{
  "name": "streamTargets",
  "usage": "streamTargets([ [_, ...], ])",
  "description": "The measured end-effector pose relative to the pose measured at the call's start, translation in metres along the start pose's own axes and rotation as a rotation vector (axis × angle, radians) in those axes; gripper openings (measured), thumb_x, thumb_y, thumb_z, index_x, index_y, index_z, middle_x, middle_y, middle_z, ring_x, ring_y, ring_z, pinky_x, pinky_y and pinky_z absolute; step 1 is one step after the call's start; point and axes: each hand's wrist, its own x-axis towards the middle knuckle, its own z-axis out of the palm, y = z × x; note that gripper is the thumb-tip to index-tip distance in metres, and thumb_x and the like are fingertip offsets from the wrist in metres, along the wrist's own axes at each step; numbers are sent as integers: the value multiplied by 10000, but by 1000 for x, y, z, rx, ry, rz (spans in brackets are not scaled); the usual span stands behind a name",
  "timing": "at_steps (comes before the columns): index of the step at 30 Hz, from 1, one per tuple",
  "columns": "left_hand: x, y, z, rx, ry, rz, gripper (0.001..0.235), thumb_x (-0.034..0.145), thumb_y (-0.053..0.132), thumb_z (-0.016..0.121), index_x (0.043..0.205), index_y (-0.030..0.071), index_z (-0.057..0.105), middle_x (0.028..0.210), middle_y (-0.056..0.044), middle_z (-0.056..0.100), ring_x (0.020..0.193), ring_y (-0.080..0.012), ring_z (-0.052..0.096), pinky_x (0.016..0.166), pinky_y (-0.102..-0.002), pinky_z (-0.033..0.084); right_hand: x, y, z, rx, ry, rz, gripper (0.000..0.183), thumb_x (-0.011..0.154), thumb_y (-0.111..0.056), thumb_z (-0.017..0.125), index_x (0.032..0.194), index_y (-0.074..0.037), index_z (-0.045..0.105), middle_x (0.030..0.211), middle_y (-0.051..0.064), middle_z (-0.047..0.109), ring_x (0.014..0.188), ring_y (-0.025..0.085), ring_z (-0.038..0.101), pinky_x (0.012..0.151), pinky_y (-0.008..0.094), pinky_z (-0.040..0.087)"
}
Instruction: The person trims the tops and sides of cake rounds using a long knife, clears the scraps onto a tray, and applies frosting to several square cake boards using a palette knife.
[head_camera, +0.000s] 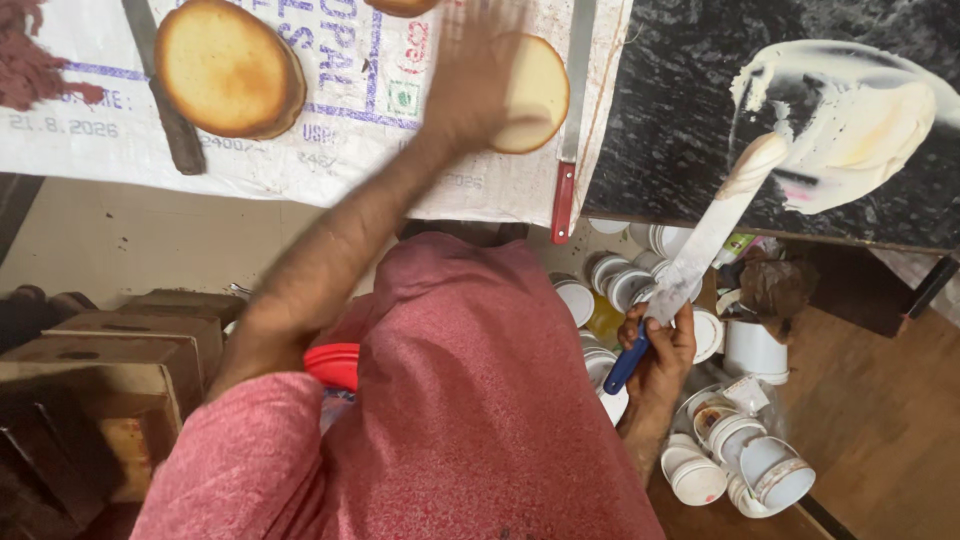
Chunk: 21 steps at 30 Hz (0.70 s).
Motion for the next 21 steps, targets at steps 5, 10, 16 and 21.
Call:
streamTargets([
  [5, -34, 30, 70, 112, -38, 170, 1409, 624, 788, 774, 1634, -36, 239, 1729, -199, 116, 1606, -347, 72, 1310, -549, 93, 5, 1, 1, -30, -5, -6, 608, 986, -41, 652, 1554, -40, 437, 1029, 191, 687, 757, 208, 595, 645, 320, 474],
  [10, -35, 35, 65, 125, -168, 72, 1370, 641, 809, 750, 1592, -34, 239, 1685, -231, 75, 1566, -365, 25, 1260, -567, 71, 24, 1, 10, -62, -43, -5, 654, 994, -106, 660, 1586, -59, 388, 1028, 200, 716, 783, 227, 638, 671, 359, 506],
  [16, -63, 52, 68, 125, -140, 42, 1263, 755, 764, 724, 1591, -50, 242, 1689, -267, 69, 1576, -389, 13, 1269, -578, 69, 23, 6, 11, -93, -4, -22, 679, 998, -87, 662, 1616, -48, 383, 997, 188, 720, 743, 198, 629, 609, 330, 493],
  [21, -73, 59, 73, 122, -161, -16, 1219, 748, 696, 743, 1573, -53, 249, 1657, -280, 81, 1543, -407, 18, 1239, -587, 78, 18, 10, 1, -91, 1, -59, 678, 1013, -61, 666, 1622, -30, 370, 969, 174, 701, 708, 188, 608, 599, 313, 473],
])
